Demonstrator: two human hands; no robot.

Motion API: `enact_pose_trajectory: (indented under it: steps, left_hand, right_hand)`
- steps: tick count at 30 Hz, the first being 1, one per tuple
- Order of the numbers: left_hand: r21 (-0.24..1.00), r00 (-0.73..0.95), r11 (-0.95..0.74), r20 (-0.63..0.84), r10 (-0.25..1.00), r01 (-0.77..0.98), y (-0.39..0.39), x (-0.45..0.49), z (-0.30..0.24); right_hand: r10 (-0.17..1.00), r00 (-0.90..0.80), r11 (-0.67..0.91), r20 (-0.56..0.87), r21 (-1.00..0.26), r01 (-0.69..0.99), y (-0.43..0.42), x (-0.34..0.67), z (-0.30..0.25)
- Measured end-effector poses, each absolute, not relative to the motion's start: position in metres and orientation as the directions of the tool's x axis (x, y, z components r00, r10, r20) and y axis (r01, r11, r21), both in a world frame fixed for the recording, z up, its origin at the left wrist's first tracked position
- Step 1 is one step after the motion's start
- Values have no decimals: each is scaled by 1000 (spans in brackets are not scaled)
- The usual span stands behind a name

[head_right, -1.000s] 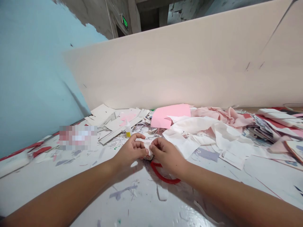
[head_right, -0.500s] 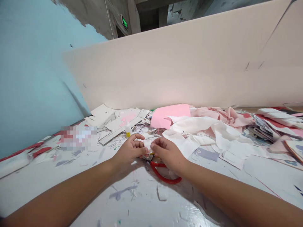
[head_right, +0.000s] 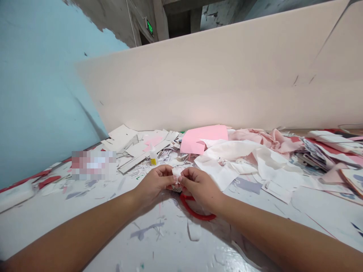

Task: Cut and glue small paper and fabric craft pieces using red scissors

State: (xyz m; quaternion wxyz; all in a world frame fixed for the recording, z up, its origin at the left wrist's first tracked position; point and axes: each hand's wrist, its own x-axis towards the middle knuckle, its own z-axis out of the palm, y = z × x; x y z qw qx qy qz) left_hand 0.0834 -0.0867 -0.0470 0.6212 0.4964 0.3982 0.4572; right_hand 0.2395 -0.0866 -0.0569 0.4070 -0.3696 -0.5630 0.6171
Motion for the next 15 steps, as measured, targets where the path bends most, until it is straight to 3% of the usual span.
enact_pose_trajectory:
  steps: [4, 7, 9, 11, 13, 15]
  left_hand:
    - [974, 224, 98, -51, 973, -206, -88, 85, -46]
    - [976, 187, 69, -30, 982, -206, -85, 85, -47]
    - [981, 128, 33, -9, 992, -189, -82, 83, -48]
    - [985, 73, -3, 16, 997, -175, -78, 80, -48]
    - [985, 43, -24, 31, 999, -170, -74, 77, -48]
    - [986, 38, -29, 36, 999, -167, -71, 75, -47]
  right_hand:
    - [927, -374, 19, 19, -1000, -4, -85, 240, -58]
    - [944, -319, 159, 87, -966, 206, -85, 244, -49]
    - [930, -339, 299, 141, -828, 475, -87, 248, -39]
    - [901, -427, 388, 74, -577, 718, -90, 254, -28]
    - [878, -473, 418, -67, -373, 829, -94, 258, -20]
    - [886, -435, 390, -159, -248, 887, -96, 260, -16]
